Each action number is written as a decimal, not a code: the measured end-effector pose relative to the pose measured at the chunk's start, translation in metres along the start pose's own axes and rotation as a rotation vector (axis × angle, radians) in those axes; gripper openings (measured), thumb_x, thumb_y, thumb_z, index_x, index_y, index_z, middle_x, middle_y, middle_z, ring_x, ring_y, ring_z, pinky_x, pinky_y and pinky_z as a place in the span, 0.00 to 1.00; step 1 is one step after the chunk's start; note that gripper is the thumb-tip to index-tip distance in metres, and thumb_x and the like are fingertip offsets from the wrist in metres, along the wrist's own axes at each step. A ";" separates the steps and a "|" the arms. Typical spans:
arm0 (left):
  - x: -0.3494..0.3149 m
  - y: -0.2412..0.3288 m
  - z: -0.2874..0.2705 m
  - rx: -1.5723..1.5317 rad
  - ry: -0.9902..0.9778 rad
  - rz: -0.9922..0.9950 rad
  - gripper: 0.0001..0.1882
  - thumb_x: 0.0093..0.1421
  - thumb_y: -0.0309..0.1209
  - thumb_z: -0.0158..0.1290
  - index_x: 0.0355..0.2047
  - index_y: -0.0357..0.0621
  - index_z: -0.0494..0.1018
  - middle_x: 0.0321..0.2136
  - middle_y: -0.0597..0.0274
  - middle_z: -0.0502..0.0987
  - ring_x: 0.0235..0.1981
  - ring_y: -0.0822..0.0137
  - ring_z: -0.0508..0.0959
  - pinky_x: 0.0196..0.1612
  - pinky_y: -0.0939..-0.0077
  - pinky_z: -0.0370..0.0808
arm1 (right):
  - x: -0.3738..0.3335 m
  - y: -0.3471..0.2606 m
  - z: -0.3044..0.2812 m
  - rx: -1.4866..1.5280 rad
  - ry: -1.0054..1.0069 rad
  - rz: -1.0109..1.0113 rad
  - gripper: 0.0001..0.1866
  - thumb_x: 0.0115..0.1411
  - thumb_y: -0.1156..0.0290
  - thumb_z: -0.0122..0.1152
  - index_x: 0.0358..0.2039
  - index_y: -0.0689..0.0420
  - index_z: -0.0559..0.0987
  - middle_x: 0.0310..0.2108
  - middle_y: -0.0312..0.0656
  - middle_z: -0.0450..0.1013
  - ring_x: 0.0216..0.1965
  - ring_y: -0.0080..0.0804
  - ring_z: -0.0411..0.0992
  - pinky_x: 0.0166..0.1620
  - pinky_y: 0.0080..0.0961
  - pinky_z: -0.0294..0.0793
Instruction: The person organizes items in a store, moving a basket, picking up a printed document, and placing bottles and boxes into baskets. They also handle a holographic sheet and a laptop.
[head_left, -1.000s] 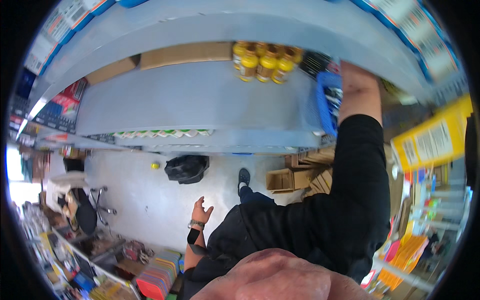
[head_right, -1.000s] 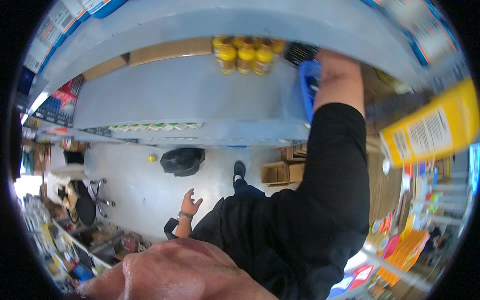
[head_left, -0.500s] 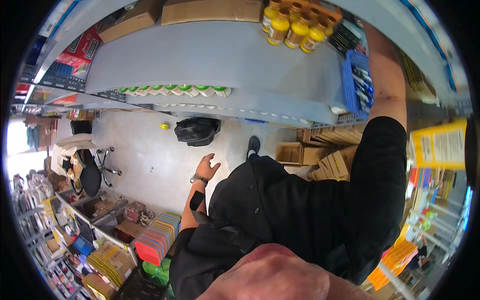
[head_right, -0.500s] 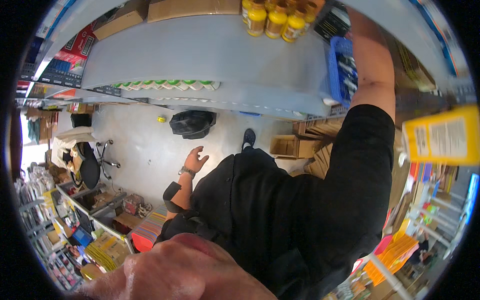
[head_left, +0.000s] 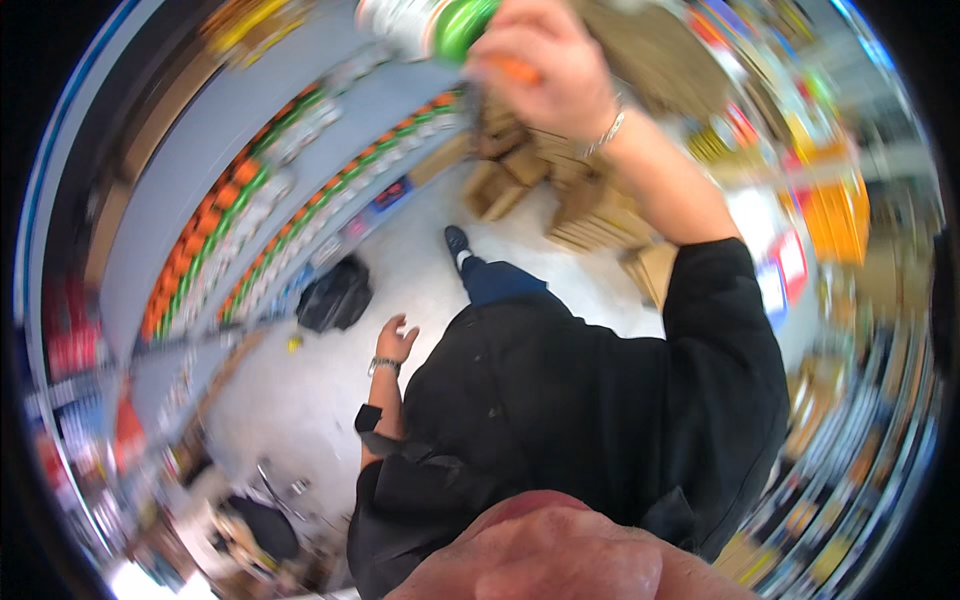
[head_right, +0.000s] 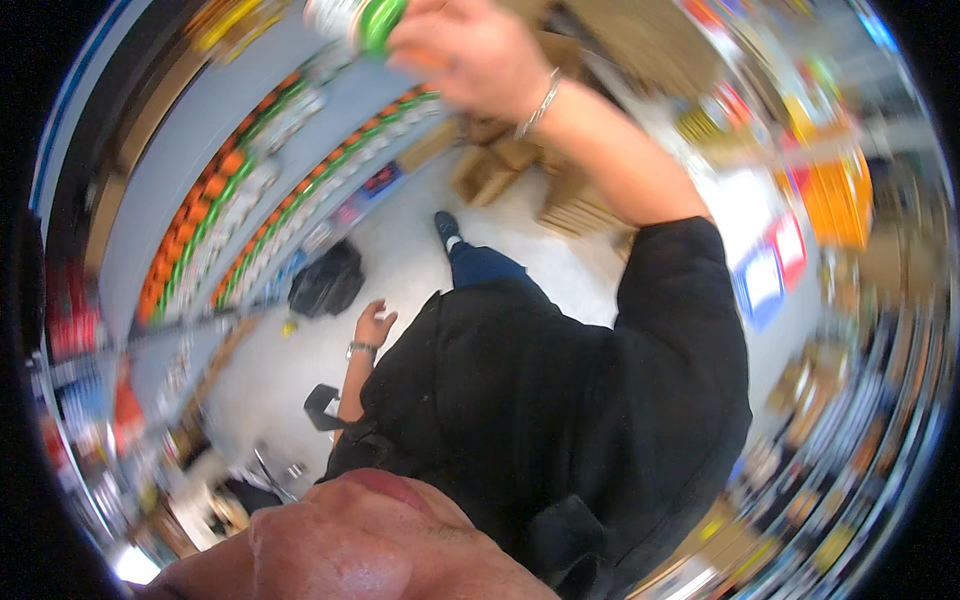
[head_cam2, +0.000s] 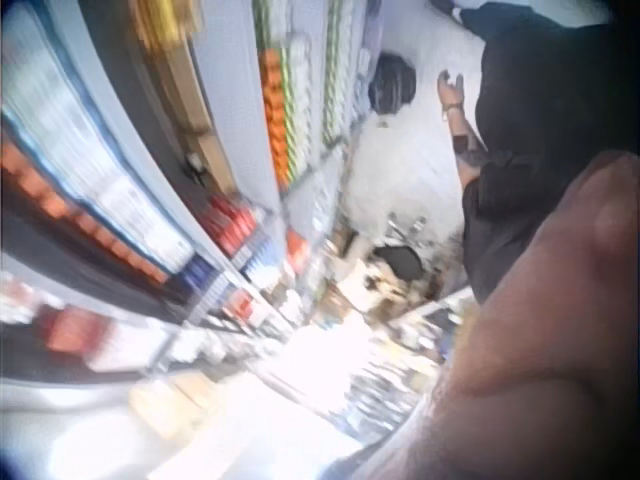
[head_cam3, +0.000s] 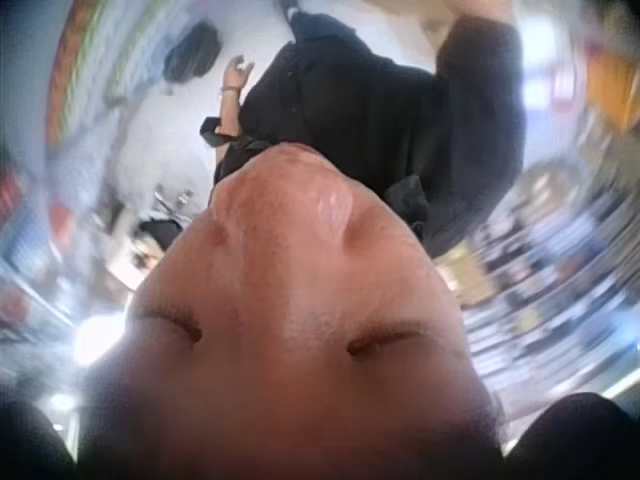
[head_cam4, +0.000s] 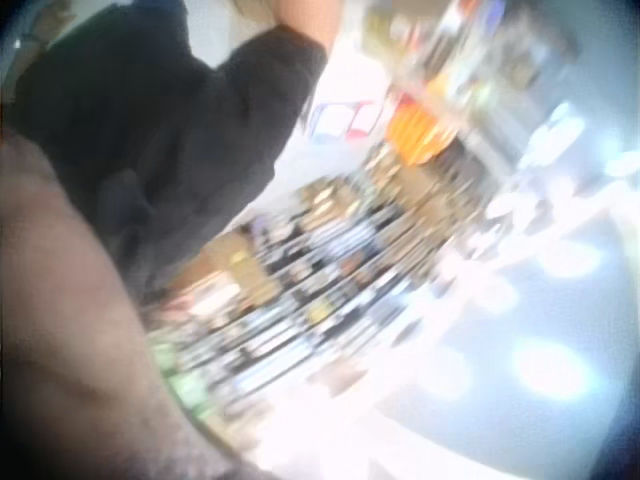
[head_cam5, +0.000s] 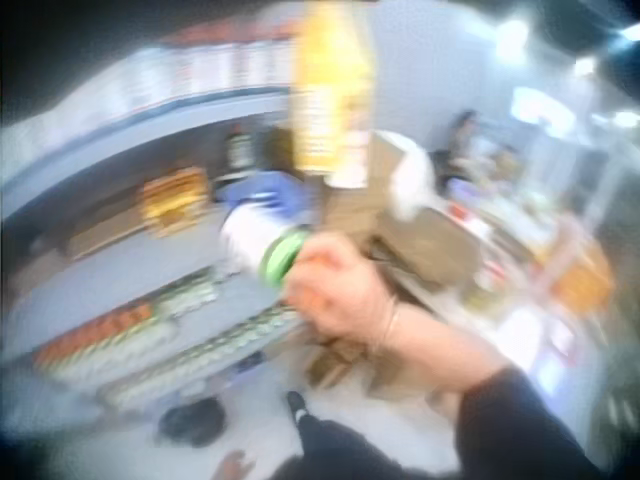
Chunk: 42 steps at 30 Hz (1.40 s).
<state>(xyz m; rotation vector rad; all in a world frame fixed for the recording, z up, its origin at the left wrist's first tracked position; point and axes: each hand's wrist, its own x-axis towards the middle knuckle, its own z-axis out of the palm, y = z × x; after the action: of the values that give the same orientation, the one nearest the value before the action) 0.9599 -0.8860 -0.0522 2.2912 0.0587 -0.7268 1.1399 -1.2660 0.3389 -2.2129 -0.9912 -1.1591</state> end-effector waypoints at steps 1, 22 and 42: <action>-0.002 -0.003 0.011 0.035 -0.045 0.033 0.29 0.51 0.40 0.61 0.51 0.41 0.69 0.44 0.51 0.76 0.40 0.57 0.78 0.44 0.68 0.75 | -0.019 -0.024 -0.029 0.053 0.042 0.131 0.15 0.45 0.70 0.70 0.34 0.53 0.77 0.33 0.40 0.72 0.35 0.38 0.72 0.40 0.29 0.74; 0.054 0.187 0.230 0.589 -0.359 0.088 0.31 0.49 0.43 0.61 0.50 0.38 0.70 0.42 0.50 0.77 0.43 0.56 0.77 0.48 0.65 0.73 | -0.629 -0.073 -0.578 -0.621 0.787 1.884 0.13 0.48 0.67 0.66 0.31 0.58 0.74 0.21 0.35 0.70 0.16 0.18 0.65 0.18 0.16 0.65; -0.003 0.450 0.376 0.771 -0.375 0.236 0.31 0.51 0.40 0.60 0.53 0.42 0.67 0.44 0.53 0.77 0.34 0.63 0.78 0.41 0.69 0.75 | -0.839 -0.011 -0.590 -0.060 0.775 2.124 0.25 0.55 0.64 0.58 0.49 0.64 0.64 0.32 0.46 0.71 0.24 0.32 0.72 0.23 0.27 0.73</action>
<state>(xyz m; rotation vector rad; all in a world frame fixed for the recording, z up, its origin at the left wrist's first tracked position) 0.8847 -1.4633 0.0131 2.7384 -0.7748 -1.1820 0.5031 -1.9757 -0.0398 -1.2386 1.4437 -0.5810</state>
